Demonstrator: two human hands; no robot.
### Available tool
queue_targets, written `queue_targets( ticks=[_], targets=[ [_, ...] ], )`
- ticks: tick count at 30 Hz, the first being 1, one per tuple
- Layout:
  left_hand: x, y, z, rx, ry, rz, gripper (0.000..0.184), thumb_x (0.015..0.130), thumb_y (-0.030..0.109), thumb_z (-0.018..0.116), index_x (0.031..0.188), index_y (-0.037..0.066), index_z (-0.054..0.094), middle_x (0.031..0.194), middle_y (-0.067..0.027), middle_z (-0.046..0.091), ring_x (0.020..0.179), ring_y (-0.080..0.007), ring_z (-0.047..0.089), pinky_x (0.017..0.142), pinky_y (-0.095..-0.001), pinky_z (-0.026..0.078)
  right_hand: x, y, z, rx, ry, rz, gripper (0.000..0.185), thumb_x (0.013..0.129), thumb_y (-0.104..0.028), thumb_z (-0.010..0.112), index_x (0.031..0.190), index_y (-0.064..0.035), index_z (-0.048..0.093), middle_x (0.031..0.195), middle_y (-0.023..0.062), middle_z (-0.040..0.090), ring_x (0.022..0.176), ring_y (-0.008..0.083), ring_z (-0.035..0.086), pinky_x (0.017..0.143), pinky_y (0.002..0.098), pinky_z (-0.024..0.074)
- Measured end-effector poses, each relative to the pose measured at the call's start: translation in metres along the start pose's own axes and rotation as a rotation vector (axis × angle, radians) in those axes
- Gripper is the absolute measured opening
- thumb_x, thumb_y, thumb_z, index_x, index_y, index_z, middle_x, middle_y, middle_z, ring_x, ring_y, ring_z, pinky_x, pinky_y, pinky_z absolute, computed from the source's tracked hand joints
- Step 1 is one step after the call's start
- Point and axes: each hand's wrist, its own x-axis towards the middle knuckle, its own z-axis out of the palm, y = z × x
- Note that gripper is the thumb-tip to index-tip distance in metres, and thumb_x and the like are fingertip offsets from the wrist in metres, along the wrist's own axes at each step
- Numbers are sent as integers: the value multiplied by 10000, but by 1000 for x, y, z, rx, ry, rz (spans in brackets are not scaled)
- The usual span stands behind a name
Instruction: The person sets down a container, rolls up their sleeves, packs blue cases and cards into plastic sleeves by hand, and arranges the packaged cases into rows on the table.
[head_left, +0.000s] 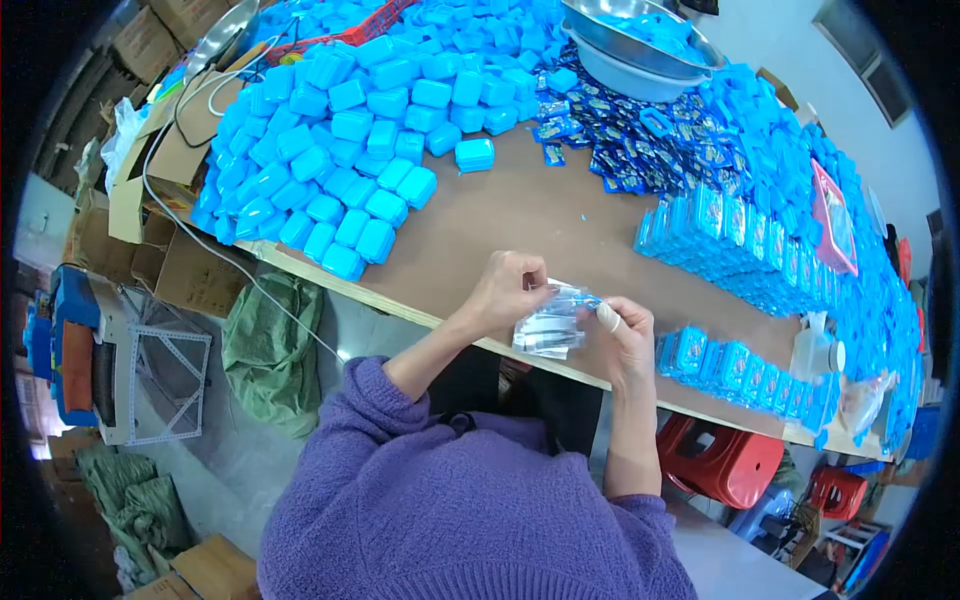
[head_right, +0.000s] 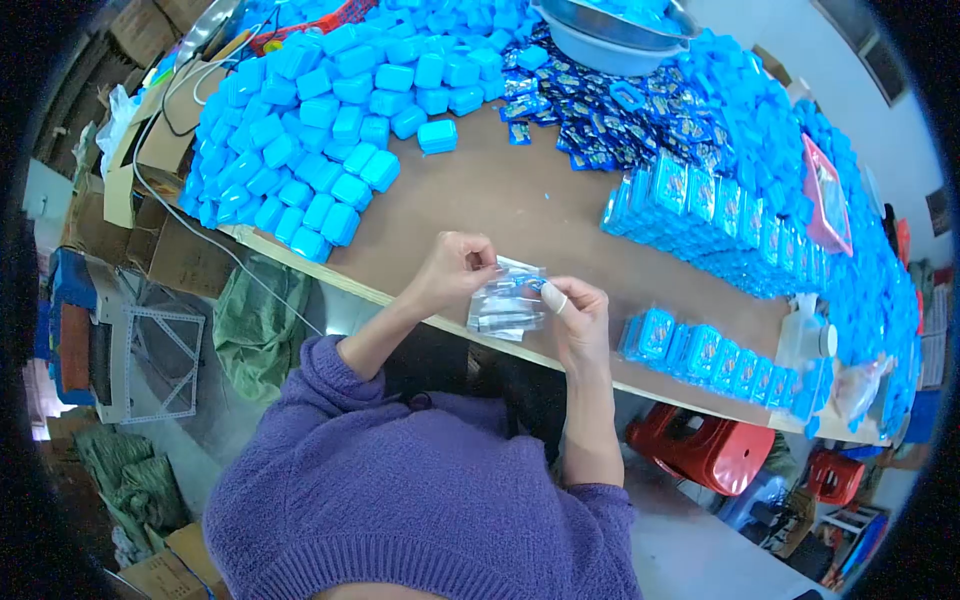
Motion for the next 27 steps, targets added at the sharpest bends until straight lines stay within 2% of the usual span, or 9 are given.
queue_targets(
  ticks=[5, 8, 10, 12, 13, 15, 19, 24, 27],
  targets=[
    [13, -2, -18, -94, -142, -112, 118, 733, 56, 681, 677, 0, 593, 627, -9, 585, 581, -68, 526, 499, -253, 412, 5, 13, -3, 227, -58, 34, 126, 830, -123, 626, 807, -1, 611, 839, 78, 634, 867, 201, 604, 856, 356, 441],
    [37, -1, -44, -585, -359, -12, 109, 760, 83, 664, 775, -12, 612, 758, -48, 618, 694, -80, 561, 582, -266, 449, 10, 6, -1, 288, -81, 20, 131, 839, -133, 615, 815, -6, 596, 882, 96, 629, 908, 227, 601, 886, 371, 433],
    [69, -13, -67, 112, 66, 80, 146, 781, 99, 637, 873, -12, 619, 859, -110, 623, 804, -172, 591, 685, -323, 471, 11, -3, 3, 346, -87, -26, 138, 848, -145, 606, 823, -12, 582, 924, 114, 621, 936, 251, 596, 910, 382, 426],
    [107, -58, -88, 736, 541, 349, 146, 763, 107, 625, 854, -4, 602, 841, -160, 599, 828, -292, 574, 720, -405, 463, 10, -2, 3, 338, -84, -23, 141, 851, -148, 602, 826, -11, 579, 931, 118, 617, 935, 256, 596, 910, 384, 426],
    [119, -80, -94, 737, 541, 349, 146, 763, 107, 625, 854, -4, 602, 841, -160, 599, 828, -292, 574, 720, -405, 463, 11, -2, 3, 328, -84, -27, 144, 855, -151, 598, 830, -10, 576, 938, 123, 614, 933, 261, 595, 911, 387, 426],
    [133, -92, -100, 994, 376, 97, 148, 731, 88, 633, 850, 11, 590, 873, -177, 567, 890, -357, 531, 766, -453, 438, 13, -2, 2, 316, -78, -36, 148, 858, -154, 594, 833, -10, 574, 944, 127, 610, 931, 266, 594, 911, 390, 427],
    [121, -93, -93, 998, 348, 122, 247, 732, 108, 659, 935, 7, 561, 896, -203, 563, 850, -392, 542, 735, -447, 442, 11, 3, -1, 300, -86, -37, 148, 868, -156, 584, 836, -12, 568, 942, 116, 614, 927, 248, 597, 911, 387, 430],
    [105, -82, -80, 937, 295, 130, 300, 712, 82, 669, 965, 21, 520, 938, -211, 557, 850, -398, 546, 723, -460, 441, 19, 0, -6, 313, -24, -33, 128, 880, -142, 568, 837, -22, 570, 927, 93, 621, 921, 205, 596, 906, 355, 430],
    [98, -74, -79, 795, 237, 145, 359, 728, 89, 672, 1017, -4, 482, 904, -142, 582, 881, -286, 577, 757, -388, 457, 16, 4, -15, 307, 11, -34, 112, 883, -128, 563, 841, -26, 573, 924, 81, 626, 918, 181, 595, 902, 337, 430]
  ],
)
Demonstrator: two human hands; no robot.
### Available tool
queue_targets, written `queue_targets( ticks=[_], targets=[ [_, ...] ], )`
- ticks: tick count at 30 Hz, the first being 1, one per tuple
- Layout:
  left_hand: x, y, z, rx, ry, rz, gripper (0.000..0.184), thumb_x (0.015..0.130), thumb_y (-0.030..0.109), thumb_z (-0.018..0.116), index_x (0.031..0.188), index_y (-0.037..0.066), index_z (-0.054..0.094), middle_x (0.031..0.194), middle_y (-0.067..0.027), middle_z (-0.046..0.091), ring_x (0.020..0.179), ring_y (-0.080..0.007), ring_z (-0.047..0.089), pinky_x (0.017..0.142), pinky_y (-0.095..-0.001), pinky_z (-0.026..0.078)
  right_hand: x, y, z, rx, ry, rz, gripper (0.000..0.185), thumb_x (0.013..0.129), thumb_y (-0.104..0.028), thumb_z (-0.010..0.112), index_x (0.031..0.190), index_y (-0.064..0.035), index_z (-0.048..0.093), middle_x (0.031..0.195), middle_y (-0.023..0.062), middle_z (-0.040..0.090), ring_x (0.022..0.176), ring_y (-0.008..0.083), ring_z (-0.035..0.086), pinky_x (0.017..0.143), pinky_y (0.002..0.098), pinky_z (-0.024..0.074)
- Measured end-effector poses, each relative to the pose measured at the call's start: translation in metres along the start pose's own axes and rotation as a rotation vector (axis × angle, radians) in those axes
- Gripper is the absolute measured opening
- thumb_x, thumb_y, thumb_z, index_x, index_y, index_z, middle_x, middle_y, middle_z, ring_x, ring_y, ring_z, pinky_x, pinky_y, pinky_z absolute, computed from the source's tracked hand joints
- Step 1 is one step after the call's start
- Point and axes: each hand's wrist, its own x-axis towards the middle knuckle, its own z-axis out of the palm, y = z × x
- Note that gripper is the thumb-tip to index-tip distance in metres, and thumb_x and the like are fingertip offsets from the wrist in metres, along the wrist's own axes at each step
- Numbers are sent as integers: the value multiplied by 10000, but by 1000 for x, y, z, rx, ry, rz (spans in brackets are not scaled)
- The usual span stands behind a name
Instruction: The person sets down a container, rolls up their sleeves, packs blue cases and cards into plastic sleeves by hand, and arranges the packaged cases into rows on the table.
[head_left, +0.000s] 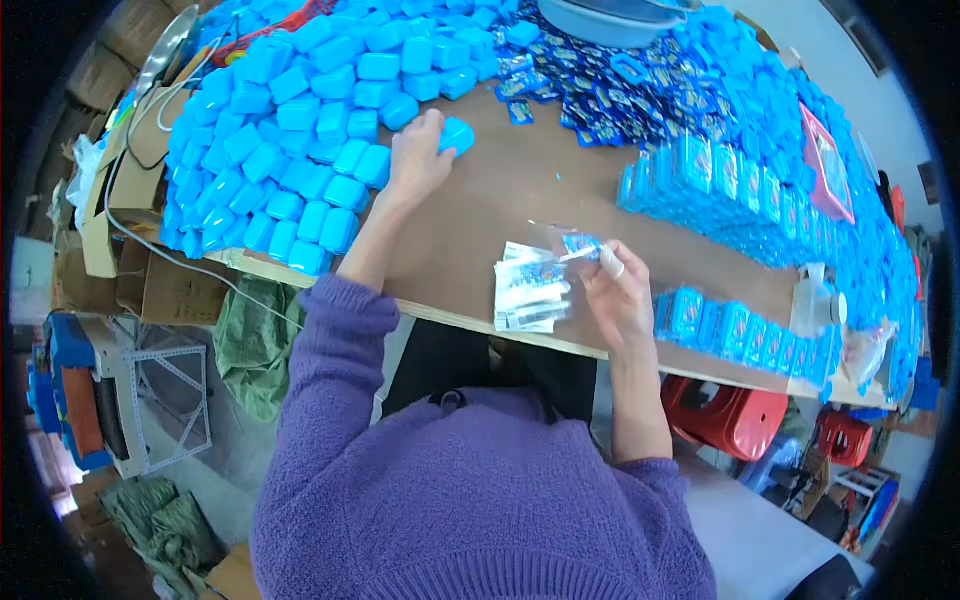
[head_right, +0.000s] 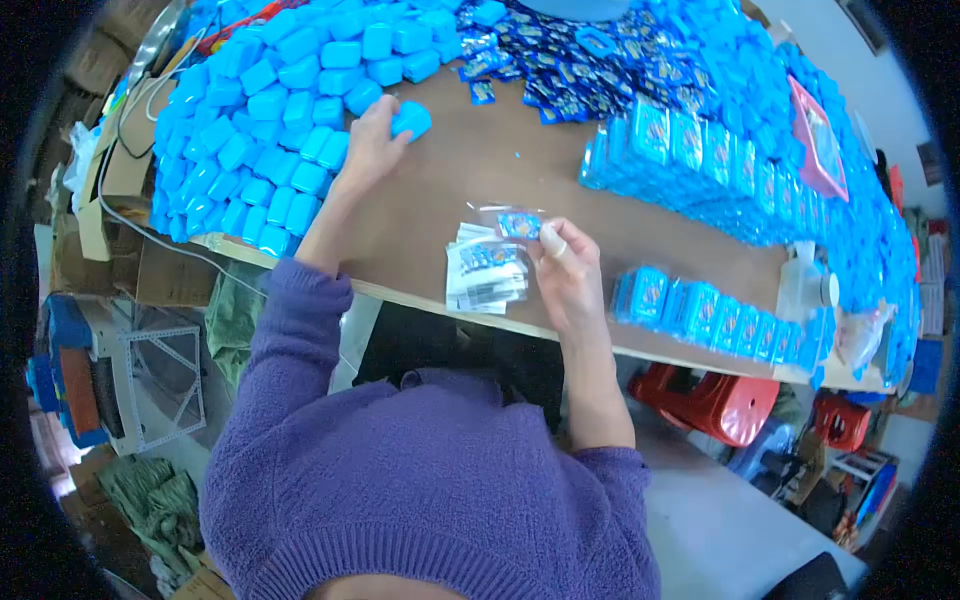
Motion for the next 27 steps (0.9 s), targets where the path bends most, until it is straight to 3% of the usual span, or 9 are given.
queue_targets(
  ticks=[1, 3, 4, 6, 8, 11, 15, 27],
  targets=[
    [-4, 7, -3, -12, -11, 9, 359, 728, 89, 672, 1017, -4, 482, 904, -142, 582, 881, -286, 577, 757, -388, 457, 0, -2, 4, -29, 39, -14, 102, 886, -118, 555, 846, -26, 573, 902, 67, 618, 893, 159, 583, 875, 313, 426],
    [-23, 25, -16, -942, -150, -189, 341, 766, 82, 666, 1048, 3, 491, 928, -86, 588, 883, -166, 576, 758, -303, 460, 0, -5, 10, -88, 113, -42, 85, 891, -97, 541, 858, -26, 574, 860, 37, 602, 843, 115, 559, 819, 264, 418],
    [-34, 44, -31, -952, -159, -186, 341, 766, 82, 666, 1048, 3, 491, 928, -86, 588, 883, -166, 576, 758, -303, 460, -1, -5, 9, -93, 126, -46, 85, 891, -97, 541, 858, -26, 574, 860, 37, 602, 843, 115, 559, 819, 264, 418],
    [-57, 84, -61, -1425, -270, -341, 289, 800, 72, 648, 1046, 3, 512, 955, -56, 585, 884, -99, 556, 755, -243, 452, -1, -4, 6, -112, 127, -48, 87, 894, -99, 541, 863, -25, 575, 864, 37, 604, 841, 118, 560, 815, 266, 422],
    [-77, 92, -59, -1484, -297, -337, 283, 803, 67, 641, 1048, 1, 516, 959, -56, 587, 882, -102, 559, 755, -247, 454, -2, -2, 4, -125, 119, -41, 88, 895, -100, 540, 865, -24, 575, 866, 37, 605, 841, 119, 561, 813, 266, 424],
    [-96, 92, -54, -1588, -346, -323, 271, 811, 55, 629, 1054, -4, 524, 965, -57, 590, 877, -109, 564, 756, -255, 459, -2, 2, 5, -26, 82, -43, 107, 889, -124, 555, 839, -32, 574, 967, 87, 633, 938, 200, 600, 879, 342, 449],
    [-104, 93, -51, -1577, -369, -380, 265, 814, 49, 625, 1054, -9, 529, 965, -57, 591, 875, -108, 563, 770, -253, 457, -7, -6, 25, -99, -51, -28, 104, 890, -128, 554, 845, -36, 570, 972, 88, 631, 940, 193, 595, 875, 362, 455],
    [-107, 97, -55, -1514, -429, -334, 270, 817, 58, 613, 1065, -9, 532, 979, -72, 606, 871, -118, 580, 759, -258, 471, -17, -6, 30, -230, -71, -80, 111, 884, -136, 561, 867, -26, 560, 983, 98, 623, 962, 169, 577, 897, 350, 431]
  ],
)
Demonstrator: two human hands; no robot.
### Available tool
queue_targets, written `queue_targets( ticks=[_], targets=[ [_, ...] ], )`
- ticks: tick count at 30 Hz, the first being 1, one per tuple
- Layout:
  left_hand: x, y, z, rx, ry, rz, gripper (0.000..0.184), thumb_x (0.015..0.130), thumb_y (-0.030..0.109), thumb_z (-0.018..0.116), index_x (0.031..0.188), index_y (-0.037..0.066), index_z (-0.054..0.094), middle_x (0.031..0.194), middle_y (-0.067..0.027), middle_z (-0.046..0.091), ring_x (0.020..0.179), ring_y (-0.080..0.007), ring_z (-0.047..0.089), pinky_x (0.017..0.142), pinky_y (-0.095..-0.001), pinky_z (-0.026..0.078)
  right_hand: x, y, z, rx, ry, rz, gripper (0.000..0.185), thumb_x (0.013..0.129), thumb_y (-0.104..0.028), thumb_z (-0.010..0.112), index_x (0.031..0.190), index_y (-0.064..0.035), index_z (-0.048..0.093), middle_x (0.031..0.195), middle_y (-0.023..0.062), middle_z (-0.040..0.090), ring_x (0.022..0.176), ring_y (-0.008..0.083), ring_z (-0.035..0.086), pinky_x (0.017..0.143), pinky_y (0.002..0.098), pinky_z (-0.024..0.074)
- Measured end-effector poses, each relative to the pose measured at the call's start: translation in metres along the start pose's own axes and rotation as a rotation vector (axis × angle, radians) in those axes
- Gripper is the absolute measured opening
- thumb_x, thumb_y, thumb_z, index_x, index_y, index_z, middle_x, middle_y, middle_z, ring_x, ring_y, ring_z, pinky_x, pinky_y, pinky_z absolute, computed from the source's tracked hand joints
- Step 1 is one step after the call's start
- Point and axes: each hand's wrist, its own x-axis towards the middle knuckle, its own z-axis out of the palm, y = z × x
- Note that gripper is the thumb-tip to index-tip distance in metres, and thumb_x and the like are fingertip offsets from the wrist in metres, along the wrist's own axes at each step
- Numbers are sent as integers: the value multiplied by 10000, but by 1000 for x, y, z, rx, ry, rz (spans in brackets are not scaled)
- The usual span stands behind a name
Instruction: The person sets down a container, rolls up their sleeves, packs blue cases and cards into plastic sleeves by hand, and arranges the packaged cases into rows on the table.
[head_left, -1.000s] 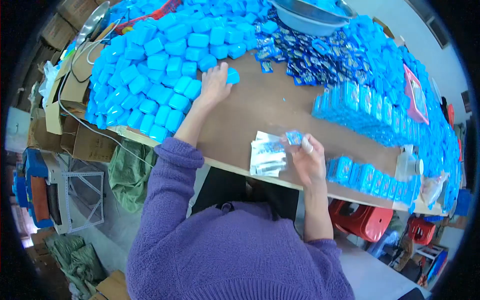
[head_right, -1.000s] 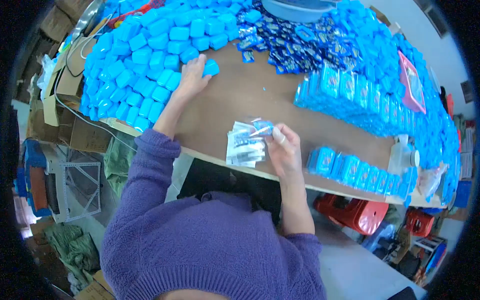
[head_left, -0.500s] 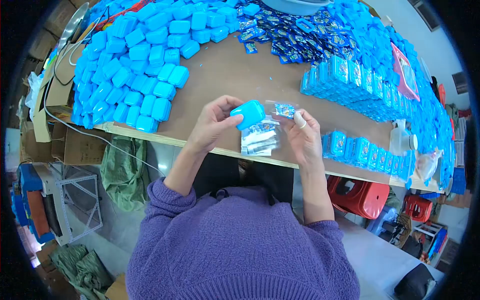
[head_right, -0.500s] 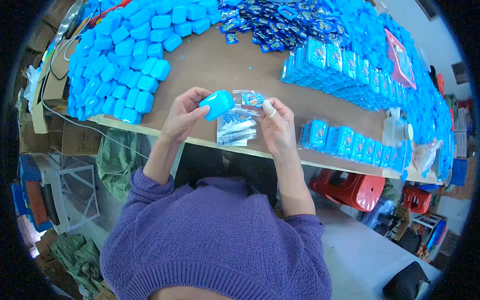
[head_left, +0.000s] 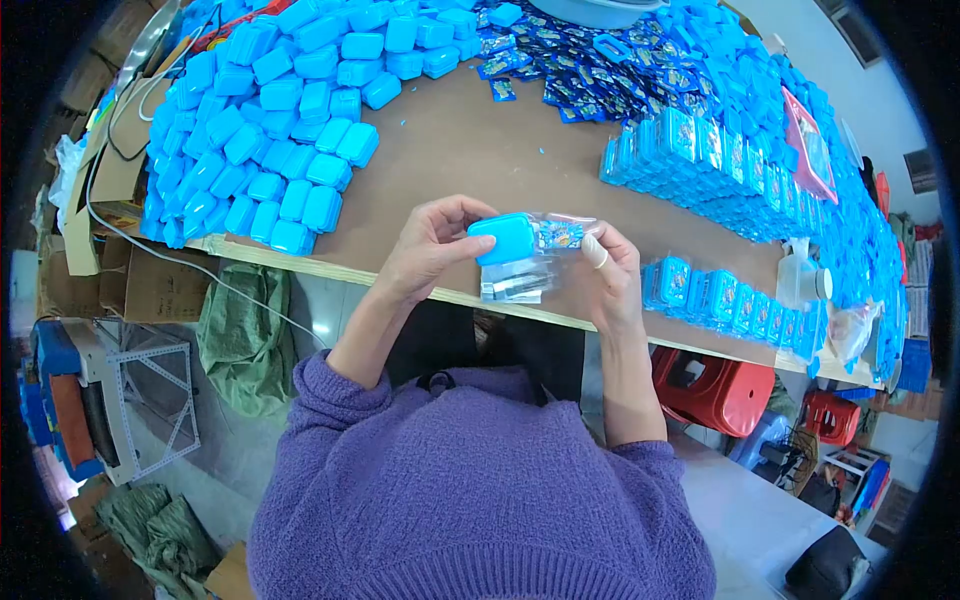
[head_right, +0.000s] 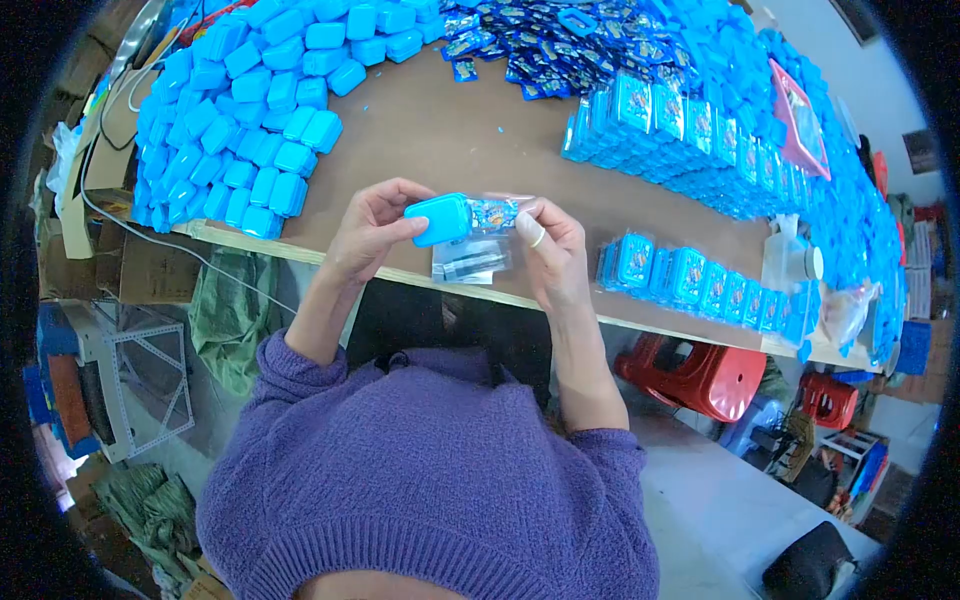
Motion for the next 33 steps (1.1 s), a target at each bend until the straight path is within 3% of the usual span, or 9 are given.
queue_targets(
  ticks=[7, 12, 16, 21, 33],
  targets=[
    [2, 2, 3, -309, 94, -100, 226, 816, 84, 634, 1016, -8, 581, 932, -61, 621, 823, -110, 594, 711, -248, 488, -6, 7, -17, -37, 5, 35, 125, 875, -139, 571, 856, -16, 568, 1073, 158, 603, 987, 168, 548, 908, 327, 390],
    [-1, -1, 4, -178, 51, -93, 232, 817, 96, 636, 1016, -9, 583, 901, -61, 625, 810, -111, 595, 690, -250, 494, -6, -2, 1, 87, 4, -34, 137, 870, -152, 579, 858, -16, 571, 1102, 185, 591, 1044, 214, 545, 947, 358, 377],
    [-2, 0, 2, -82, 13, -76, 240, 816, 96, 633, 1026, 5, 563, 905, -56, 615, 800, -107, 592, 673, -255, 501, -8, -1, -4, -14, -49, -40, 142, 869, -158, 582, 867, -16, 576, 1124, 203, 578, 1078, 243, 536, 970, 381, 365],
    [-2, 1, 2, -153, 52, -146, 225, 807, 94, 646, 998, -15, 596, 906, -68, 629, 806, -109, 594, 707, -248, 491, -7, -3, -5, 76, -89, -57, 149, 868, -158, 582, 879, -10, 579, 1140, 215, 567, 1074, 243, 534, 967, 386, 367],
    [-3, 3, 8, -90, -25, -73, 334, 737, 17, 691, 1052, -27, 589, 1013, -99, 624, 890, -134, 591, 832, -287, 475, -13, -6, -5, -239, -89, -68, 88, 838, -78, 581, 837, 10, 584, 1136, 180, 580, 1090, 221, 511, 951, 355, 373]
  ],
)
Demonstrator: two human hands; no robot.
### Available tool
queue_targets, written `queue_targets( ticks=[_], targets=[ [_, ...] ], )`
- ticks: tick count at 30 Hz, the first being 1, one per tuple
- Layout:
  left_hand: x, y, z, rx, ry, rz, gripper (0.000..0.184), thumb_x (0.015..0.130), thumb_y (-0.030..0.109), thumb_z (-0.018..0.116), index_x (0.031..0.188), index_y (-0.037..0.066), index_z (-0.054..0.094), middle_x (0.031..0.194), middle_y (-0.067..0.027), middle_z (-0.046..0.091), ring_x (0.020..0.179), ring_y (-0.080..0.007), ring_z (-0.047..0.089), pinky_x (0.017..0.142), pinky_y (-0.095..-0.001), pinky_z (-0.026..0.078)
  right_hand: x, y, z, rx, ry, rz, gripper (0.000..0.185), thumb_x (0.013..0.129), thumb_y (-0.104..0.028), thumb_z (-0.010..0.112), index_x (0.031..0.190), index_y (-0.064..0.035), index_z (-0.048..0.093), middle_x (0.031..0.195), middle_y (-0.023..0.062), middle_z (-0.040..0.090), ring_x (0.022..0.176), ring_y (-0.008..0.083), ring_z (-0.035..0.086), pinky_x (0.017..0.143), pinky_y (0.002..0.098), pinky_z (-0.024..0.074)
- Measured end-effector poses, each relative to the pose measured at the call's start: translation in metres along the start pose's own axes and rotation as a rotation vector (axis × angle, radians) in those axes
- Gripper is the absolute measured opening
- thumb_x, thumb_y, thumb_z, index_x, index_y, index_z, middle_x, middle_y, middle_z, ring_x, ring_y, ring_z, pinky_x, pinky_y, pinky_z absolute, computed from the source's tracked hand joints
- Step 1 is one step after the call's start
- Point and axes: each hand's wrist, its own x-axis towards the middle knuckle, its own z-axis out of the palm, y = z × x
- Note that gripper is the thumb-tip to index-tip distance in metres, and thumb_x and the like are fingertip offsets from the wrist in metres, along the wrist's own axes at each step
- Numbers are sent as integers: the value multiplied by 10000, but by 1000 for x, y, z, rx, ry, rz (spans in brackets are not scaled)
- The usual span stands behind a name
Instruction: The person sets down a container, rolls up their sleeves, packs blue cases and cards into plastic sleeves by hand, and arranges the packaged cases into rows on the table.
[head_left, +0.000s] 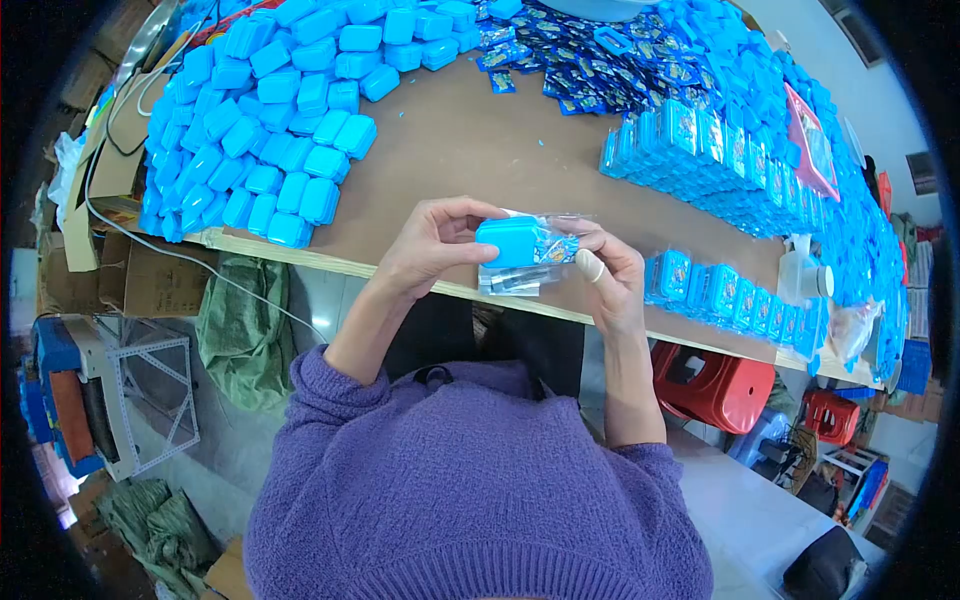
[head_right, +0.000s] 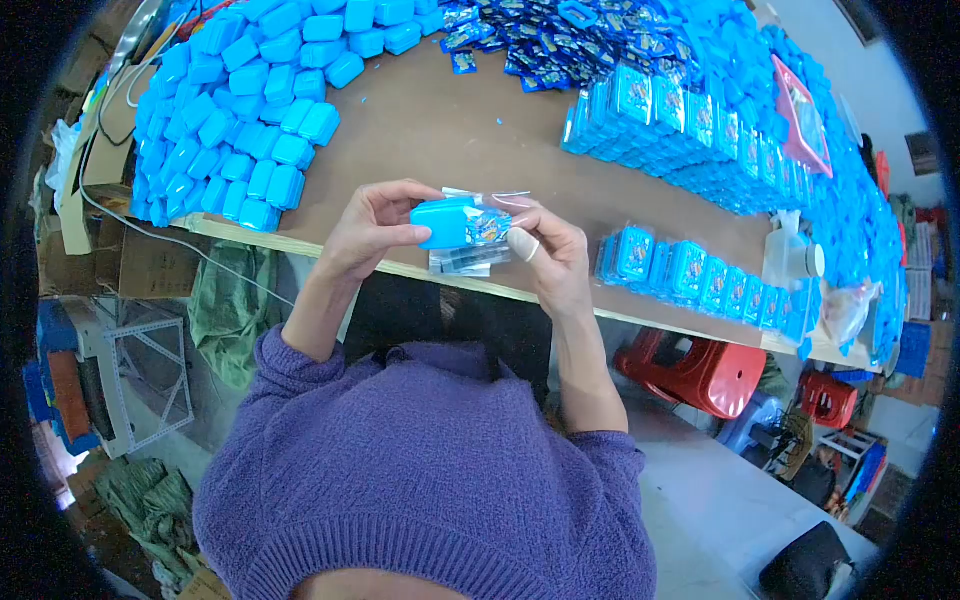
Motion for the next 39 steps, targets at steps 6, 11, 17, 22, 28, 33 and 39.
queue_targets(
  ticks=[6, 11, 17, 22, 28, 33, 39],
  targets=[
    [-1, 3, 2, 60, -59, 49, 401, 706, -5, 707, 1079, -36, 567, 1028, -92, 601, 914, -139, 579, 832, -282, 475, 3, -6, -5, -123, 54, -79, 60, 810, -29, 580, 818, 30, 589, 1177, 160, 540, 1079, 200, 504, 915, 320, 391],
    [-1, 6, 8, 75, -27, 13, 448, 681, -43, 704, 1102, -31, 550, 1041, -83, 582, 954, -148, 570, 868, -291, 466, 1, -3, 1, -170, 86, -39, 62, 801, -20, 585, 813, 40, 597, 1177, 143, 518, 1049, 181, 509, 898, 304, 396],
    [-1, 1, 8, 86, -32, 24, 475, 689, -52, 694, 1132, -36, 522, 1049, -84, 572, 969, -147, 561, 874, -290, 459, 4, -6, 9, -116, 112, -34, 58, 796, -16, 592, 823, 33, 608, 1113, 123, 539, 1021, 171, 512, 897, 296, 386],
    [0, -1, 11, 81, -18, 85, 458, 692, -52, 705, 1111, -52, 520, 1002, -75, 551, 909, -149, 567, 810, -287, 493, 6, -7, 15, -58, 150, -21, 64, 799, -15, 590, 826, 37, 615, 1089, 112, 544, 976, 148, 516, 880, 280, 387],
    [0, 0, 11, 40, -12, 65, 452, 699, -47, 703, 1110, -41, 515, 1003, -72, 554, 906, -140, 567, 809, -284, 486, 9, -10, 11, -178, 126, -80, 225, 800, -57, 608, 1005, 34, 598, 1167, 126, 517, 1051, 178, 506, 923, 309, 382],
    [1, -2, 14, -12, 25, 48, 454, 702, -36, 706, 1112, -23, 511, 996, -60, 555, 907, -126, 564, 808, -277, 478, 15, -24, 22, -356, 192, -272, 543, 780, -149, 667, 1249, 17, 448, 1295, 157, 434, 1230, 248, 387, 1023, 377, 294],
    [3, -10, 21, -16, 89, 85, 450, 713, -17, 709, 1115, -12, 508, 979, -35, 549, 915, -112, 557, 810, -276, 473, 18, -1, 27, -177, 415, -227, 548, 803, -237, 662, 1239, 23, 458, 1243, 158, 490, 1191, 234, 443, 1003, 366, 330]
  ],
)
